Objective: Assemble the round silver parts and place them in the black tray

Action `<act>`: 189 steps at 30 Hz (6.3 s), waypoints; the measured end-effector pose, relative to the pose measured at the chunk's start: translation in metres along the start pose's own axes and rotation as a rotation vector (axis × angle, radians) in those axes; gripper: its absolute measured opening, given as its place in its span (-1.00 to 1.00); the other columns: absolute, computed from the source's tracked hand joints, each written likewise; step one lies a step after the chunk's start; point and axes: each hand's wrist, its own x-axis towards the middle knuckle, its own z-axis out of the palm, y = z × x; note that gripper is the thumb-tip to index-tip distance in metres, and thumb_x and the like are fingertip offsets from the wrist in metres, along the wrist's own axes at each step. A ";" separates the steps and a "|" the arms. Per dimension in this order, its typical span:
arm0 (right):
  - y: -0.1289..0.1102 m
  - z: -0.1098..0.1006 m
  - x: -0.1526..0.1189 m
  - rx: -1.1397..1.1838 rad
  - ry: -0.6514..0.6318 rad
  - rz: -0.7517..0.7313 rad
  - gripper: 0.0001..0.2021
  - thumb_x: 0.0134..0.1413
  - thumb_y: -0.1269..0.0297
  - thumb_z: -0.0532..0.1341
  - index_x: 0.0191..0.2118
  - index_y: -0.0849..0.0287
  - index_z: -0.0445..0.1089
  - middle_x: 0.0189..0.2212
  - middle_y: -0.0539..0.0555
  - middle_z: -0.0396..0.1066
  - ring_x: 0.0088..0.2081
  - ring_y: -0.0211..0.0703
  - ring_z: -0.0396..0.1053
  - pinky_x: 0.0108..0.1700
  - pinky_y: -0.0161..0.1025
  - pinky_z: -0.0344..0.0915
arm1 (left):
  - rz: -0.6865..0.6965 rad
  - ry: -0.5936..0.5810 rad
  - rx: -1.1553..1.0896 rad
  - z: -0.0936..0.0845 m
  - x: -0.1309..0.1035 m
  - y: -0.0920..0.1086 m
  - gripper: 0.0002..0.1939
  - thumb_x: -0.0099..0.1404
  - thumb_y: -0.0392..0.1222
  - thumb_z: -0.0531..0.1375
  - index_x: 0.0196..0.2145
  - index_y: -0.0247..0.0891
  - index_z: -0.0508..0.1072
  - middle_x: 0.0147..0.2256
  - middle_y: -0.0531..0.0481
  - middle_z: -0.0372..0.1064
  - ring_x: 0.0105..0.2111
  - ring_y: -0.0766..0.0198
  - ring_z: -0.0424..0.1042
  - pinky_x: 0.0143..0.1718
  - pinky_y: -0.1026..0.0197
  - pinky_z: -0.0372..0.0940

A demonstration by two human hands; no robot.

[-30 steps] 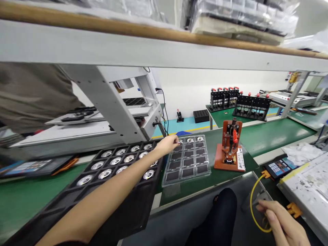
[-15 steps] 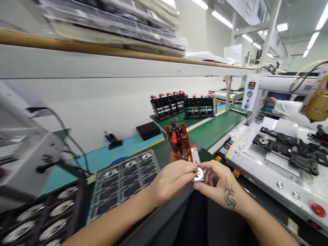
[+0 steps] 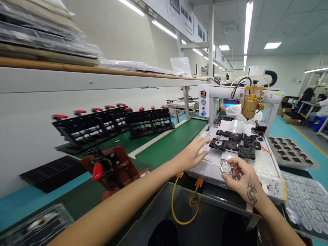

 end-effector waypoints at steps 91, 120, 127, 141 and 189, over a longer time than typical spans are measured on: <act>0.138 0.039 -0.143 -0.493 -0.149 -0.241 -0.71 0.51 0.34 0.11 -0.06 0.04 0.62 -0.15 0.17 0.64 -0.17 0.03 0.53 -0.12 0.00 0.46 | -0.164 -0.369 -0.606 0.174 -0.125 0.033 -0.62 0.21 -0.34 0.37 -0.03 -0.13 0.45 0.30 -0.18 0.44 0.44 -0.04 0.23 0.54 -0.19 0.01; 0.068 -0.004 -0.145 0.027 0.074 0.454 -0.58 0.39 -0.13 0.24 0.00 0.14 0.56 -0.43 0.06 0.48 -0.38 -0.07 0.49 -0.30 -0.18 0.44 | -0.143 -0.173 -0.240 0.185 -0.122 0.035 -0.66 0.27 -0.37 0.31 -0.02 -0.19 0.39 0.20 -0.24 0.49 0.40 -0.25 0.25 0.39 -0.36 0.18; 0.082 0.010 -0.144 0.136 0.126 0.542 -0.52 0.20 -0.18 0.40 -0.06 0.18 0.54 -0.37 0.09 0.52 -0.39 -0.09 0.51 -0.30 -0.18 0.48 | -0.184 -0.012 -0.198 0.178 -0.137 0.048 -0.64 0.28 -0.36 0.31 0.01 -0.22 0.40 0.05 -0.23 0.53 0.13 -0.13 0.48 0.16 -0.20 0.39; 0.054 0.012 -0.122 0.356 0.193 0.547 -0.54 0.17 -0.09 0.46 -0.01 0.18 0.58 -0.50 0.02 0.53 -0.47 -0.18 0.48 -0.32 -0.22 0.47 | -0.268 -0.006 -0.414 0.167 -0.123 0.061 -0.69 0.23 -0.38 0.31 -0.07 -0.23 0.47 0.08 -0.24 0.53 0.14 -0.14 0.50 0.20 -0.22 0.37; -0.007 0.085 -0.097 0.290 -0.296 0.316 -0.70 0.40 0.01 0.28 -0.31 0.10 0.40 -0.10 0.11 0.48 -0.08 -0.04 0.42 -0.03 -0.18 0.35 | -0.912 0.227 -1.463 0.067 -0.181 0.117 -0.52 0.43 0.05 0.36 0.17 -0.27 0.57 0.08 -0.23 0.60 0.09 -0.05 0.60 0.19 -0.07 0.51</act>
